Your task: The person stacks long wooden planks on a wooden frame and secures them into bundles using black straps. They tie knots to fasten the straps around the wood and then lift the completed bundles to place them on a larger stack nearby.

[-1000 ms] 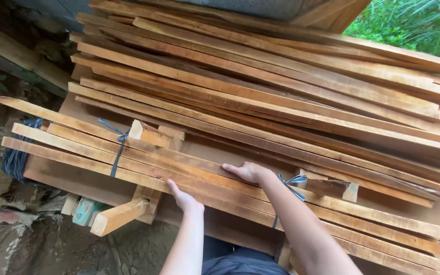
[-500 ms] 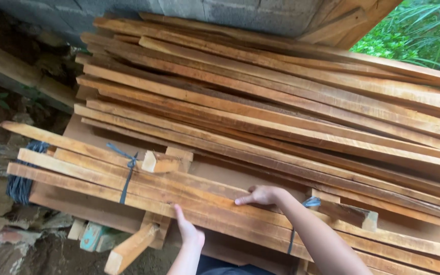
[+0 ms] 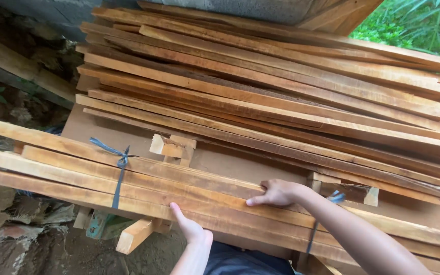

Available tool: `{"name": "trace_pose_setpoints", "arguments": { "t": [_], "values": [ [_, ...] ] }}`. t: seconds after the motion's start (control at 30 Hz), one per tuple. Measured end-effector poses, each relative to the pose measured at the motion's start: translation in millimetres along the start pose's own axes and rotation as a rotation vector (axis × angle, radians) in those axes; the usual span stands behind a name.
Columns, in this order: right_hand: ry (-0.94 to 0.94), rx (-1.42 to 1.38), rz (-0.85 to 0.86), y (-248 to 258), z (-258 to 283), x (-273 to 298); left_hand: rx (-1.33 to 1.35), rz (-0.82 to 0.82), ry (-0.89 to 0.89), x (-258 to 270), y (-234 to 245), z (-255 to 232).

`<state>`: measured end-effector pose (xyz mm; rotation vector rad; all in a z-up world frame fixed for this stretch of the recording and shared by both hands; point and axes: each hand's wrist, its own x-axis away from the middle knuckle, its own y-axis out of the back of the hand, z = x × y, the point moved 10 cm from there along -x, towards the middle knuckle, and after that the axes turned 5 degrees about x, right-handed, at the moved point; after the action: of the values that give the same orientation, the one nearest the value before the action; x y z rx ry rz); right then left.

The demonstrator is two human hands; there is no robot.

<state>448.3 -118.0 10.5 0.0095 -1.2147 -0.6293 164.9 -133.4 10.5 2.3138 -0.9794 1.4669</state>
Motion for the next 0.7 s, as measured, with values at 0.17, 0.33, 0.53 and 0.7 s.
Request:
{"name": "trace_pose_setpoints", "arguments": {
  "t": [0.17,0.33,0.53,0.7],
  "values": [
    [-0.052,0.088,-0.114,39,36,111,0.068,0.073,-0.145,65,-12,-31],
    [-0.124,0.202,-0.245,64,42,215,0.102,0.147,-0.152,144,-38,-33],
    [-0.225,0.224,-0.400,58,-3,327,0.098,0.289,-0.064,223,-51,28],
    [-0.344,0.185,-0.391,11,-67,395,0.071,0.347,-0.020,271,-34,105]
  ]
}}
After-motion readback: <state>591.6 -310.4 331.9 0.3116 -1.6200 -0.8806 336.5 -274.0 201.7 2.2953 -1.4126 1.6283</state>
